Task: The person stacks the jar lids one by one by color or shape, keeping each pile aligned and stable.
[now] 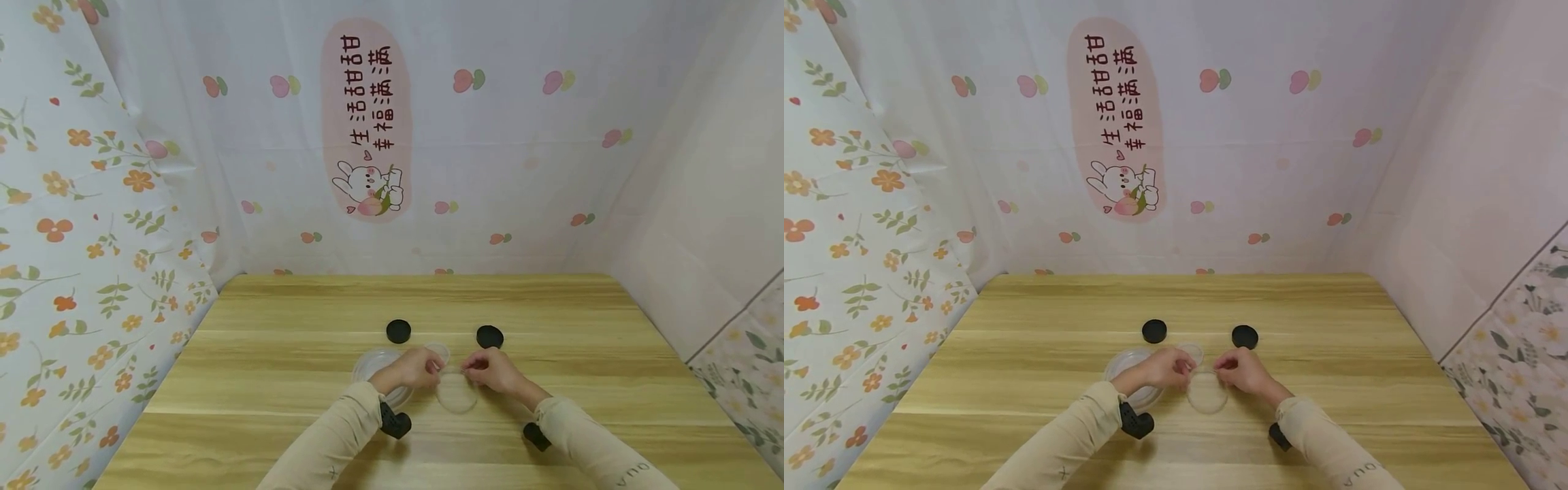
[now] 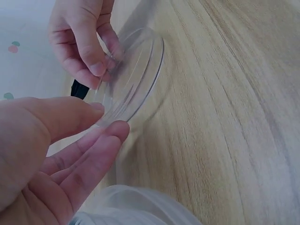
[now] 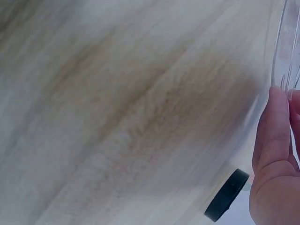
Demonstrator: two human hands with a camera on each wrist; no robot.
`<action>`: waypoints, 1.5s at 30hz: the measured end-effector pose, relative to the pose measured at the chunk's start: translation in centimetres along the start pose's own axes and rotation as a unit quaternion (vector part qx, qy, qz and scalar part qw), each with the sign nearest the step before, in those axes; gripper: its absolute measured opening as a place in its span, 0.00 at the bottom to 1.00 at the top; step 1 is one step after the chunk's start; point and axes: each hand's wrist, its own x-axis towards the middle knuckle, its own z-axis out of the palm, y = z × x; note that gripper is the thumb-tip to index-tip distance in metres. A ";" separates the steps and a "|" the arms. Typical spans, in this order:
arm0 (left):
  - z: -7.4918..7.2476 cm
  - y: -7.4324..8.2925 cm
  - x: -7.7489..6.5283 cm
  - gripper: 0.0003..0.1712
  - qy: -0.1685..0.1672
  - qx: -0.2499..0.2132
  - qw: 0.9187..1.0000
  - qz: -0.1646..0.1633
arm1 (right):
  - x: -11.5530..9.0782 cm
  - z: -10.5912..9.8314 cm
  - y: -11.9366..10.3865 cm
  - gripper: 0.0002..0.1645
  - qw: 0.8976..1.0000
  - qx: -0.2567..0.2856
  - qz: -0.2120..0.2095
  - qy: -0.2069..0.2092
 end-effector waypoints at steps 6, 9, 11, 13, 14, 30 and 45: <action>-0.6 -0.1 -0.2 0.13 0.025 0.008 1.000 0.011 | 0.1 -0.3 -0.9 0.05 0.999 -0.024 -0.015 0.022; -0.9 -0.2 -0.3 0.13 0.039 0.003 0.999 0.016 | 0.4 -0.4 -1.4 0.05 0.998 -0.047 -0.027 0.037; -1.1 -0.4 -0.4 0.13 0.045 -0.006 0.999 0.016 | 0.5 -0.5 -1.7 0.05 0.997 -0.051 -0.030 0.039; -1.3 -0.5 -0.5 0.13 0.049 -0.012 0.999 0.021 | 0.7 -0.5 -2.0 0.06 0.998 -0.052 -0.027 0.038; -1.4 -0.6 -0.6 0.13 0.049 -0.017 0.998 0.024 | 0.8 -0.5 -2.1 0.06 0.998 -0.051 -0.026 0.036; -4.6 -1.6 -2.2 0.13 0.076 -0.020 0.996 0.051 | 3.1 0.4 -4.9 0.06 0.995 -0.076 -0.056 0.032; -6.8 -3.8 -4.2 0.13 0.094 0.012 0.994 0.045 | 5.3 3.0 -6.4 0.06 0.997 -0.037 -0.071 -0.002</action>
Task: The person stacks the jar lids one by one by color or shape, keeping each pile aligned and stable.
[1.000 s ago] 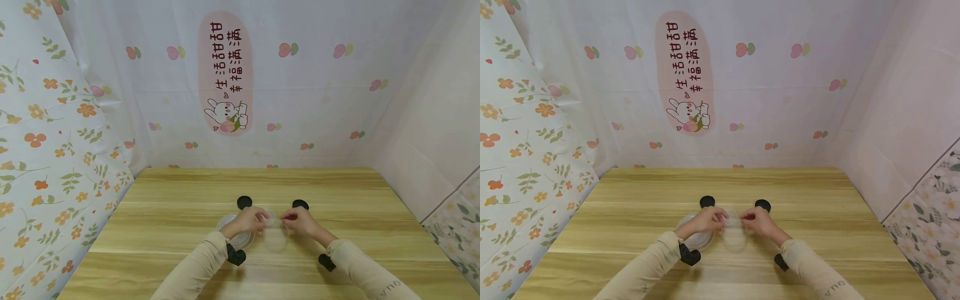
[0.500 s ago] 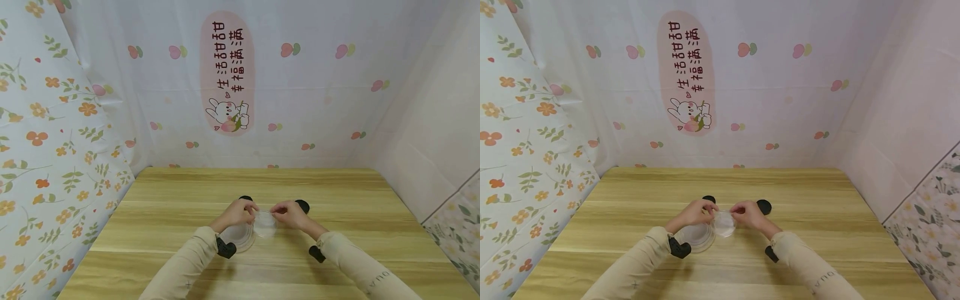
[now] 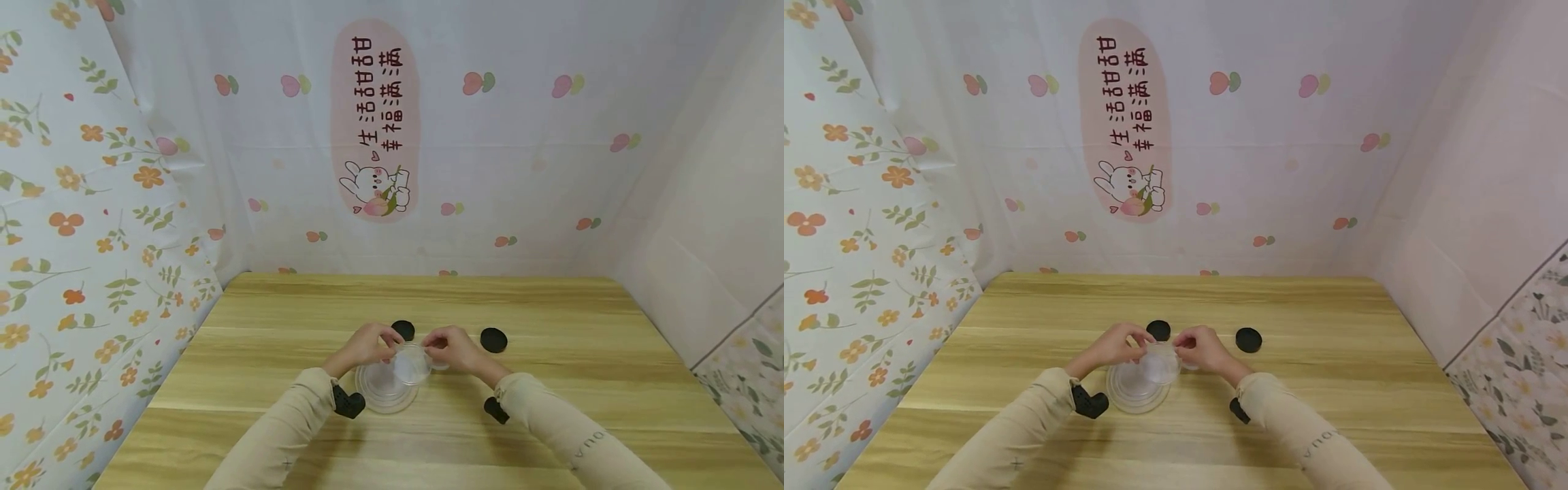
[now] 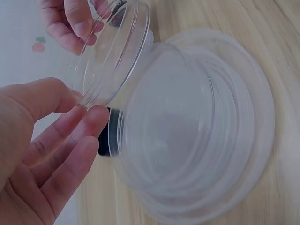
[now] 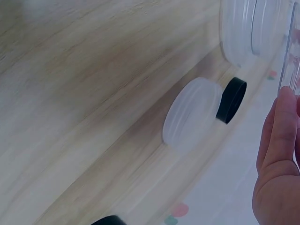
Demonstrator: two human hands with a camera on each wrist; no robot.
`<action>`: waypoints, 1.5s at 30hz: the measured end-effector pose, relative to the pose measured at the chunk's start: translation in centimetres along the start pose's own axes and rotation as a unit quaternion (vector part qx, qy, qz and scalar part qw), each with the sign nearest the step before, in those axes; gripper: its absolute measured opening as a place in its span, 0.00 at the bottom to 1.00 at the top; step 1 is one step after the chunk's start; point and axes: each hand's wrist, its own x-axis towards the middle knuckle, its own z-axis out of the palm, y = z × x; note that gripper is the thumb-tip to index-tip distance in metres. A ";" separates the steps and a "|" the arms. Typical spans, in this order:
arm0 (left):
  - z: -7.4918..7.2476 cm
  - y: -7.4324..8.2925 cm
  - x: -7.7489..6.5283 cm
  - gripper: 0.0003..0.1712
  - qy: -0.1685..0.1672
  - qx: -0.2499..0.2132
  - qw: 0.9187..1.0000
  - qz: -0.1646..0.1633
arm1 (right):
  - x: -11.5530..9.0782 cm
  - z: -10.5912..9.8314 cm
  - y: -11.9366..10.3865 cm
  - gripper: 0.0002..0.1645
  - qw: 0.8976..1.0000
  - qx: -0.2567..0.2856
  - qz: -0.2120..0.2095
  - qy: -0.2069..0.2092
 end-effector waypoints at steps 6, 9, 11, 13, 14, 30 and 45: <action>-0.8 -0.5 -0.7 0.12 0.006 0.008 1.000 -0.017 | 0.7 1.0 -0.4 0.05 1.000 -0.007 -0.024 -0.002; -1.0 -0.8 -1.0 0.12 0.005 0.004 1.000 -0.021 | 0.9 1.6 -0.6 0.05 0.999 -0.011 -0.030 -0.005; -1.0 -1.1 -1.2 0.12 0.003 0.002 1.000 -0.023 | 1.1 1.9 -0.7 0.04 0.999 -0.015 -0.027 -0.005; -1.1 -1.4 -1.4 0.12 0.002 0.001 1.000 -0.022 | 1.3 2.3 -0.7 0.04 1.000 -0.016 -0.023 -0.005; -1.1 -1.5 -1.5 0.12 0.002 0.003 1.000 -0.023 | 1.4 2.4 -0.7 0.04 1.000 -0.014 -0.018 -0.005; -1.5 -2.8 -2.4 0.13 0.009 0.044 0.999 -0.002 | 2.0 4.1 -0.5 0.03 1.000 -0.024 -0.012 0.004; -1.3 -3.8 -2.6 0.12 0.002 0.028 0.999 -0.017 | 2.2 4.8 -0.7 0.02 1.000 -0.009 0.011 0.006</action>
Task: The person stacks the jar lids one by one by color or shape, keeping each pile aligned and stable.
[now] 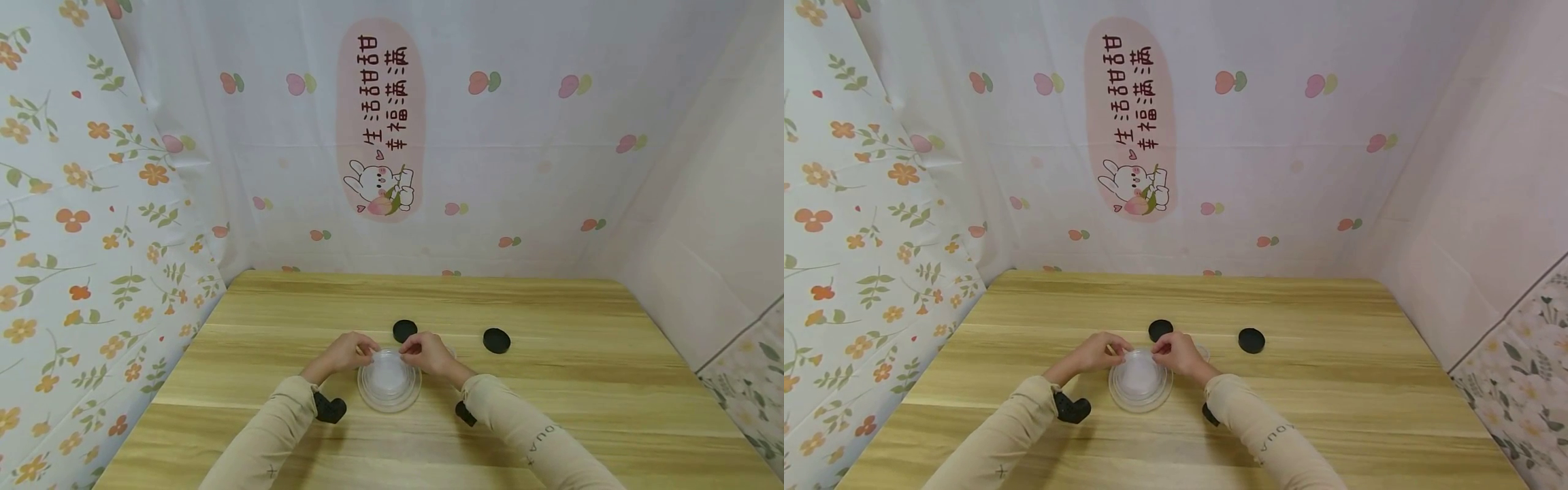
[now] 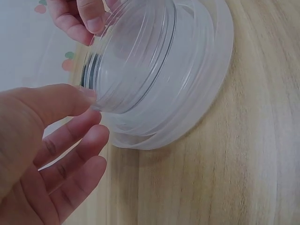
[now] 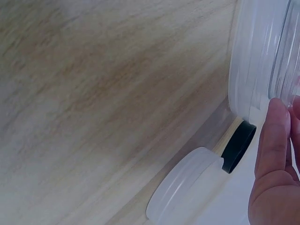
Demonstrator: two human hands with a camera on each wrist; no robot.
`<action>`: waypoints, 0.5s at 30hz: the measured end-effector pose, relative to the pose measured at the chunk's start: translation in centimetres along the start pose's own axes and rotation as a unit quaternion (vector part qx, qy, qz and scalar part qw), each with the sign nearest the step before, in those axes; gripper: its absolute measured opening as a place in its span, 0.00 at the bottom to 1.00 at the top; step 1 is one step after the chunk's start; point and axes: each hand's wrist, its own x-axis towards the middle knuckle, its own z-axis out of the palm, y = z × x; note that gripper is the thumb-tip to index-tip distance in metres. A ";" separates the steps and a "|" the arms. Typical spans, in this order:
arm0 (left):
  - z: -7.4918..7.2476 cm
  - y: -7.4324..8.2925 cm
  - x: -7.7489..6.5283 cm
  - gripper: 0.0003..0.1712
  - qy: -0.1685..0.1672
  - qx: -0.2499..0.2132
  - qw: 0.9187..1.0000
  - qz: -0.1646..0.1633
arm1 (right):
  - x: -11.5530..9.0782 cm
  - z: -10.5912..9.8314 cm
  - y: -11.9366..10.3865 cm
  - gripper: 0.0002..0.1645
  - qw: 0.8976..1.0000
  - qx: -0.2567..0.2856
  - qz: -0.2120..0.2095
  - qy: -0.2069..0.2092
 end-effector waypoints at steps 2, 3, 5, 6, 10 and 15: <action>0.0 -0.1 0.0 0.11 -0.002 -0.004 1.000 0.001 | 0.0 0.0 0.0 0.03 1.000 0.002 -0.005 0.000; 0.1 -0.1 0.0 0.11 -0.001 -0.005 1.000 0.001 | 0.0 0.0 0.0 0.03 1.000 0.003 -0.006 0.000; 0.1 -0.1 0.0 0.11 0.000 -0.005 1.000 0.001 | -0.1 -0.1 0.0 0.03 1.000 0.004 -0.007 0.002; 0.1 -0.1 0.0 0.11 0.000 -0.006 1.000 0.000 | -0.1 -0.1 0.0 0.03 1.000 0.004 -0.007 0.003; 0.2 -0.1 0.0 0.10 0.001 -0.006 1.000 -0.006 | -0.2 -0.3 0.2 0.03 1.000 0.005 -0.002 0.008; 0.1 0.2 0.0 0.12 0.006 -0.003 1.000 -0.012 | -0.5 -1.1 0.8 0.02 1.000 0.007 0.001 0.013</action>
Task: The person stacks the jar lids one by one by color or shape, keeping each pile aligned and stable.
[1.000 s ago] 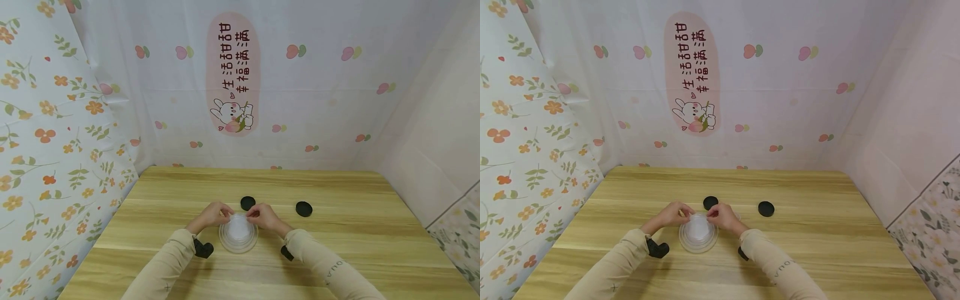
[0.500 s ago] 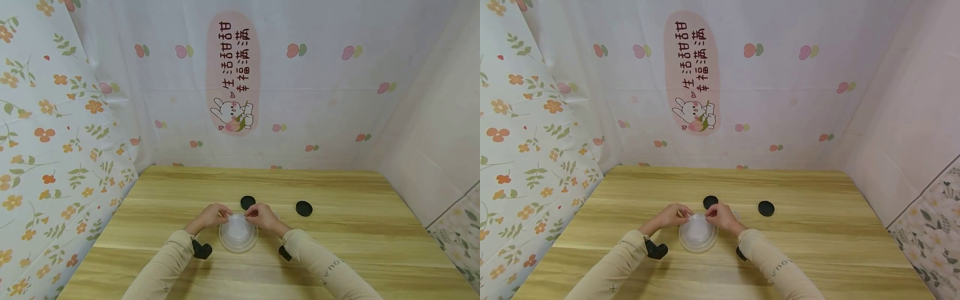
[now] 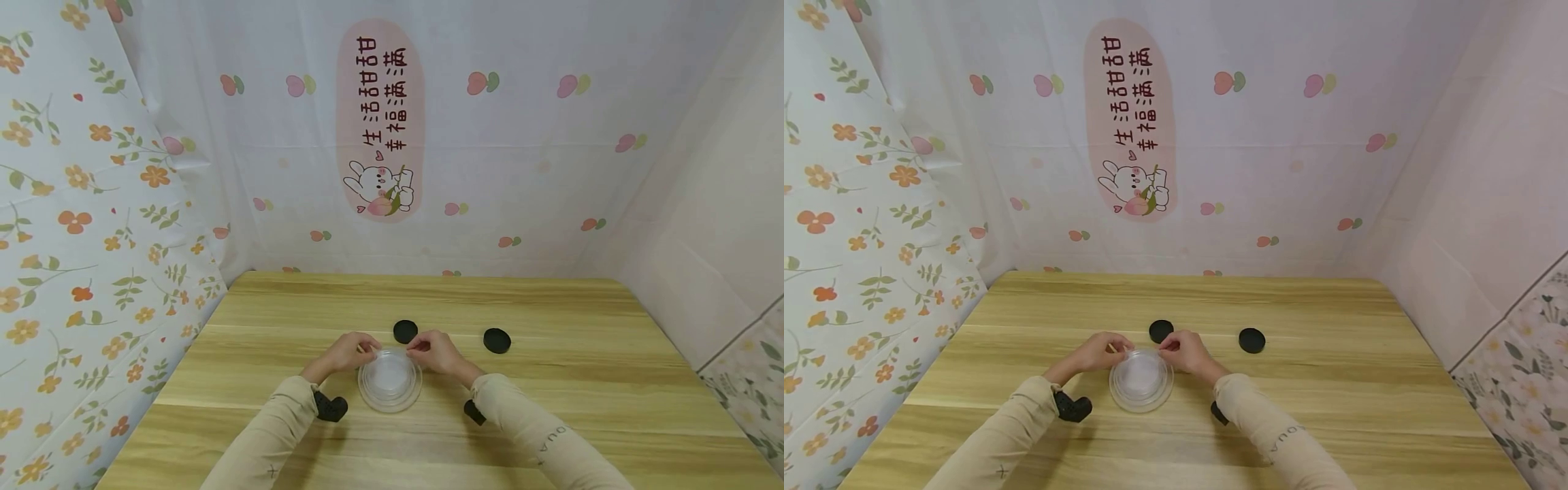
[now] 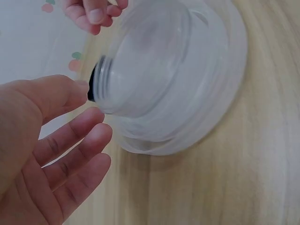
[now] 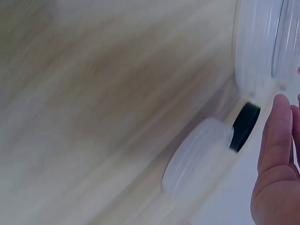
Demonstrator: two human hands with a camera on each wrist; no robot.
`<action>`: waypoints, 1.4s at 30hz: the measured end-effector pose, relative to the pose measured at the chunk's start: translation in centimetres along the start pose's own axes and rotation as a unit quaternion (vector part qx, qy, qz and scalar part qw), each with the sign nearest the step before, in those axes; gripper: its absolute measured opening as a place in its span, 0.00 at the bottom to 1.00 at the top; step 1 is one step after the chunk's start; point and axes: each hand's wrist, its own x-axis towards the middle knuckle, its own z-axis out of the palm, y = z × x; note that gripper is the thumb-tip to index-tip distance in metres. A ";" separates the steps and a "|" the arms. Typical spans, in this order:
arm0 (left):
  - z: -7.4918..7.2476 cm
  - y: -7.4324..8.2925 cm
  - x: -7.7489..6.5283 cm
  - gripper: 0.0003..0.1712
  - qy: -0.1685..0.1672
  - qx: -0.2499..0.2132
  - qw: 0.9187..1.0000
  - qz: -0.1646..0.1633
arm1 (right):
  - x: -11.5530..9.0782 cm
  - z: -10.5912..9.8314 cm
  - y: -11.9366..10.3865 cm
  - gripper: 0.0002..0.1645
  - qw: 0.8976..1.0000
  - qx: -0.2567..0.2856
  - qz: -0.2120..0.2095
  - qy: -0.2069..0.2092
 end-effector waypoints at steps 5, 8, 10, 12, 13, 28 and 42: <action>-0.3 0.6 0.2 0.13 -0.001 -0.002 1.000 -0.017 | -0.4 -1.4 0.7 0.03 1.000 -0.006 0.001 0.002; -0.5 1.2 0.4 0.13 -0.005 -0.007 1.000 -0.020 | -0.9 -2.3 1.0 0.04 1.000 -0.012 0.004 -0.001; -0.6 1.6 0.7 0.13 -0.009 -0.011 1.000 -0.018 | -1.2 -2.9 1.3 0.04 1.000 -0.019 0.005 -0.003; -0.6 2.0 1.0 0.13 -0.013 -0.013 1.000 -0.010 | -1.5 -3.5 1.6 0.04 1.000 -0.019 0.006 -0.005; -0.6 2.2 1.1 0.14 -0.015 -0.013 1.000 -0.006 | -1.6 -3.8 1.7 0.04 1.000 -0.022 0.005 -0.005; 2.4 5.0 4.3 0.14 -0.037 -0.018 0.996 0.074 | -3.6 -5.8 3.7 0.03 0.999 -0.048 0.022 0.013; 5.1 5.8 6.7 0.12 -0.016 0.003 1.000 0.019 | -3.8 -5.9 4.6 0.06 0.998 -0.025 0.050 0.014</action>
